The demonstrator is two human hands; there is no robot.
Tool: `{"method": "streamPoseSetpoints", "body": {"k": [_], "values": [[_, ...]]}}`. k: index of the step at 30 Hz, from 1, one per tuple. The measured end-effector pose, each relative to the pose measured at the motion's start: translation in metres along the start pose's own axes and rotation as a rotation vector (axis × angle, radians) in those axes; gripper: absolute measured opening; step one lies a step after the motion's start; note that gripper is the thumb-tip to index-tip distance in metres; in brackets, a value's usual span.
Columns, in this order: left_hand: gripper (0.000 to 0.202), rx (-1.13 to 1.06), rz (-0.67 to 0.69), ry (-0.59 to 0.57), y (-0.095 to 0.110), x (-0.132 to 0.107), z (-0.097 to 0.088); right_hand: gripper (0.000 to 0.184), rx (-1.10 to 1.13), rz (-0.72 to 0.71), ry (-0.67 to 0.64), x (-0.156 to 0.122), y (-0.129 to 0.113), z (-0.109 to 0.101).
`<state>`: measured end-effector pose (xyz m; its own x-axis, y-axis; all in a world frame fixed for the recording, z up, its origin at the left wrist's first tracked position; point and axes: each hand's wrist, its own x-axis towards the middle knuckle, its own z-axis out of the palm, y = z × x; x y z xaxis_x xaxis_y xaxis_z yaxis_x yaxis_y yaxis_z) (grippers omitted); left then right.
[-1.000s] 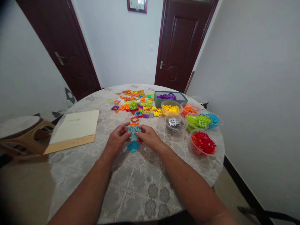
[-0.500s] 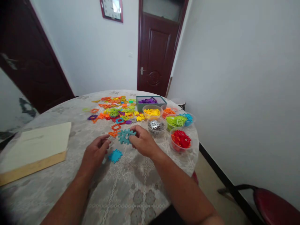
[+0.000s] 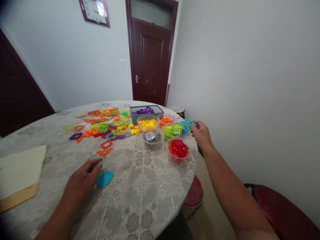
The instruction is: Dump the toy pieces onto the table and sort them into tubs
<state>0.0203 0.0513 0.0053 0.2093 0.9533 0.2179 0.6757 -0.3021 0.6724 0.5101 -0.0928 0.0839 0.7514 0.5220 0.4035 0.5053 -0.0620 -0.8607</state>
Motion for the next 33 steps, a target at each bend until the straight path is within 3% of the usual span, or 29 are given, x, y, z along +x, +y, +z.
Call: {"method": "streamPoseSetpoints", "body": {"k": [4,8,14,18,21,24,28,30,33], "values": [[0.047,0.025,-0.013,-0.026,-0.002,0.002,0.001,0.052,-0.230,0.046,0.021,0.047,0.034,-0.003],[0.046,0.038,-0.035,-0.027,-0.002,0.003,0.001,0.043,-0.259,0.081,-0.042,0.074,0.046,0.009],[0.044,0.042,-0.036,-0.020,-0.004,0.003,0.001,0.032,-0.266,0.139,-0.147,0.093,0.044,0.031],[0.043,0.044,-0.035,-0.012,-0.005,0.004,0.000,0.033,-0.268,0.152,-0.138,0.089,0.041,0.031],[0.043,0.051,-0.020,-0.011,-0.005,0.004,-0.001,0.035,-0.258,0.141,-0.080,0.079,0.038,0.024],[0.051,0.044,0.042,-0.102,-0.005,0.002,-0.001,0.043,-0.235,0.093,0.018,0.061,0.028,0.018],[0.065,0.124,0.215,-0.257,-0.003,-0.006,0.001,0.042,-0.114,-0.035,0.091,0.010,0.003,0.025],[0.072,0.200,0.275,-0.306,-0.001,-0.012,0.001,0.036,-0.010,-0.113,0.031,-0.027,-0.015,0.037],[0.085,0.217,0.307,-0.343,0.004,-0.022,-0.003,0.028,0.069,-0.184,-0.180,-0.085,-0.045,0.057]]}}
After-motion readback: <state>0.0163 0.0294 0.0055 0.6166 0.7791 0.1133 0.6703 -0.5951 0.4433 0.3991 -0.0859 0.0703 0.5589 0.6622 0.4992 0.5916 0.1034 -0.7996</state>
